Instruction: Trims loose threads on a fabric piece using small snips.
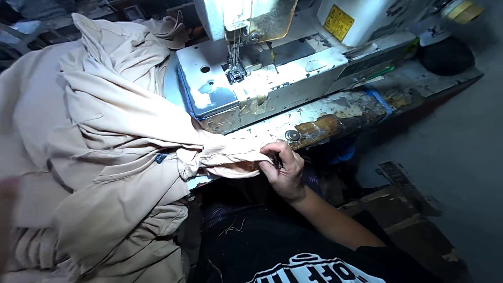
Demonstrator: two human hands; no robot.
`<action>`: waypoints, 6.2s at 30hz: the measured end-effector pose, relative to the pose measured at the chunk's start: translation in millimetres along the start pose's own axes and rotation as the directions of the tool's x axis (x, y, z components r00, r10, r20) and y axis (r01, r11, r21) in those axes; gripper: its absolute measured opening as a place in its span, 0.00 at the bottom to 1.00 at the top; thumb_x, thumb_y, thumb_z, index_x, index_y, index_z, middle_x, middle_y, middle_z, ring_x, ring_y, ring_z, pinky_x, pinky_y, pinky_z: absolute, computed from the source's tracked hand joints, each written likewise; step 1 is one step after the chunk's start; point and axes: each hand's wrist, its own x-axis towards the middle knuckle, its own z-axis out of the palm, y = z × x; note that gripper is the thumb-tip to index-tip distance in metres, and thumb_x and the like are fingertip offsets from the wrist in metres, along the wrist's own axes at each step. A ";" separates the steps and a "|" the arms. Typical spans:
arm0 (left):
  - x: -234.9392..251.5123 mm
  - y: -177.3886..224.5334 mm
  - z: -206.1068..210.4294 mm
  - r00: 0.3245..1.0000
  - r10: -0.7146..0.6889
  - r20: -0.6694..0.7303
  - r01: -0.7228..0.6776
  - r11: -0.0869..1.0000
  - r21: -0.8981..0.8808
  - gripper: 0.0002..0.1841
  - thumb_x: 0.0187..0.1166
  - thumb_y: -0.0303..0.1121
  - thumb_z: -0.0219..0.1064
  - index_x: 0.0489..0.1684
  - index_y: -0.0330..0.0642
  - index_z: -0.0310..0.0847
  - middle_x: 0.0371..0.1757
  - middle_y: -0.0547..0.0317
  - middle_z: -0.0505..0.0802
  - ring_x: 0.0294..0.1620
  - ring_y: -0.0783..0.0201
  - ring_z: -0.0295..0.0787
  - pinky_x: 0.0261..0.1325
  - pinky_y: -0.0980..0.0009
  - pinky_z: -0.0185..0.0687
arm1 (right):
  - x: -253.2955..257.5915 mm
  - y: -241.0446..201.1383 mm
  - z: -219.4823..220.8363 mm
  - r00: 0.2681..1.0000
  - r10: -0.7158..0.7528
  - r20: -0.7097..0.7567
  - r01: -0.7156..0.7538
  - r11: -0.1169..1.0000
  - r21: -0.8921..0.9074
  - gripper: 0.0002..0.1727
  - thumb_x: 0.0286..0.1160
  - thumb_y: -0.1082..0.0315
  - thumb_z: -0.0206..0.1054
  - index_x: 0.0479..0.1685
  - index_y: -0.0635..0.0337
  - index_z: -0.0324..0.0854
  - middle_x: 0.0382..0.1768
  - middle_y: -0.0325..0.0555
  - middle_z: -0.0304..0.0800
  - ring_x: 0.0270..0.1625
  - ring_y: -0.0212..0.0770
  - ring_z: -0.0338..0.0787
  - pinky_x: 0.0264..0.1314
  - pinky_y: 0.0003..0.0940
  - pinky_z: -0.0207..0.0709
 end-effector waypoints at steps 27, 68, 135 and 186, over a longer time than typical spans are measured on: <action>85.7 122.6 215.8 0.909 -0.062 0.412 0.323 0.729 -0.604 0.07 0.82 0.32 0.65 0.37 0.45 0.90 0.36 0.65 0.92 0.31 0.74 0.87 0.35 0.80 0.85 | 23.5 -46.1 -36.4 0.740 0.390 0.549 -0.605 0.742 0.288 0.15 0.91 0.66 0.53 0.59 0.63 0.84 0.31 0.35 0.88 0.19 0.18 0.76 0.19 0.14 0.71; 77.5 135.7 211.3 0.920 -0.039 0.390 0.285 0.751 -0.596 0.07 0.80 0.31 0.66 0.33 0.46 0.90 0.27 0.68 0.90 0.26 0.76 0.84 0.31 0.81 0.81 | 31.1 -35.7 -27.7 0.981 0.033 0.192 -0.048 0.996 0.076 0.14 0.66 0.67 0.79 0.47 0.66 0.89 0.38 0.43 0.80 0.32 0.22 0.76 0.32 0.10 0.72; 70.9 135.6 211.2 0.907 0.028 0.421 0.210 0.836 -0.507 0.08 0.79 0.34 0.65 0.32 0.49 0.89 0.33 0.70 0.88 0.32 0.77 0.85 0.34 0.83 0.81 | 15.3 -54.1 -38.6 0.744 0.355 0.566 -0.587 0.752 0.301 0.12 0.87 0.70 0.58 0.51 0.67 0.86 0.28 0.33 0.87 0.21 0.14 0.76 0.22 0.09 0.70; 87.7 111.7 206.0 0.860 0.500 -0.099 -0.486 0.863 0.139 0.07 0.79 0.28 0.65 0.37 0.35 0.87 0.41 0.43 0.88 0.49 0.49 0.83 0.56 0.58 0.76 | 27.5 0.0 -13.7 0.989 -0.143 -0.048 0.124 0.951 -0.282 0.03 0.62 0.73 0.72 0.31 0.63 0.86 0.30 0.49 0.81 0.29 0.38 0.81 0.27 0.26 0.74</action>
